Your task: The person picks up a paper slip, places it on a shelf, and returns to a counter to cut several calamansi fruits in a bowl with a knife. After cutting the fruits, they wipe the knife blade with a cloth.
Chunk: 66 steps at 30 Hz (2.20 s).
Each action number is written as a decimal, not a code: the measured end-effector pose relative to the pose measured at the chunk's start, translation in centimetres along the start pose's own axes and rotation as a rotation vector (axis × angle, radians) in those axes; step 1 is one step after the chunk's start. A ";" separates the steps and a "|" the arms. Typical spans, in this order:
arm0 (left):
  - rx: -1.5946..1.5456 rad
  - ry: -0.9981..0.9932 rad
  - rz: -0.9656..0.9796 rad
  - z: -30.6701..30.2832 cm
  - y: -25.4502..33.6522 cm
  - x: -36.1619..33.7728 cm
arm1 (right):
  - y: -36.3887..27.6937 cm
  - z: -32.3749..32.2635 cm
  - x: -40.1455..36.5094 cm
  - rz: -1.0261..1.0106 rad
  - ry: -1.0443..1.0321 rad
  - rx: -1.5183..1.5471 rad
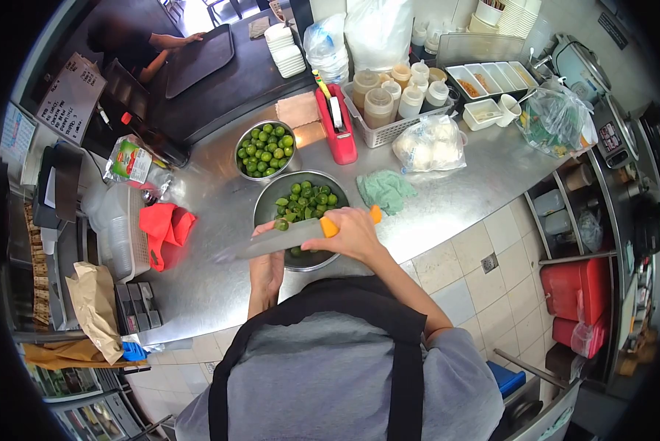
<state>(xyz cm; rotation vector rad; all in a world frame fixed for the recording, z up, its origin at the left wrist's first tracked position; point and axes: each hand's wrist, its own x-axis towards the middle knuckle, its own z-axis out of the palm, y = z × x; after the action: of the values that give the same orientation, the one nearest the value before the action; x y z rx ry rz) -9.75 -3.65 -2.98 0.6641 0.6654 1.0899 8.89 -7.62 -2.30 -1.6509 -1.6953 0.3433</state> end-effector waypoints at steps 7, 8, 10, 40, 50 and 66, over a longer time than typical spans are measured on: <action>0.039 -0.083 -0.064 -0.6 -0.8 0.2 | -1.4 -0.1 0.5 -0.070 -0.030 0.016; 0.032 -0.079 -0.061 -0.6 -0.6 0.2 | -1.2 -0.1 0.5 -0.042 -0.037 0.008; -0.001 -0.055 -0.067 -0.8 -0.5 0.0 | -0.4 -0.1 0.2 0.012 -0.054 -0.009; 2.019 -0.460 0.871 -1.3 -0.9 14.5 | 0.7 -0.2 -1.2 0.500 -0.291 0.367; 1.099 -0.212 0.339 -2.7 2.4 9.1 | -1.0 -1.7 -0.7 0.433 -0.183 0.184; 0.003 -0.039 -0.155 -1.3 0.6 1.0 | -2.2 0.3 -0.3 0.117 -0.001 -0.008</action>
<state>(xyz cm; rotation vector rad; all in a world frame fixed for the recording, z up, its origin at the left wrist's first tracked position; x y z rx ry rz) -10.75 -2.34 -3.54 0.6245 0.6739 0.9303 7.01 -8.12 -1.24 -1.7605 -1.6065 0.3941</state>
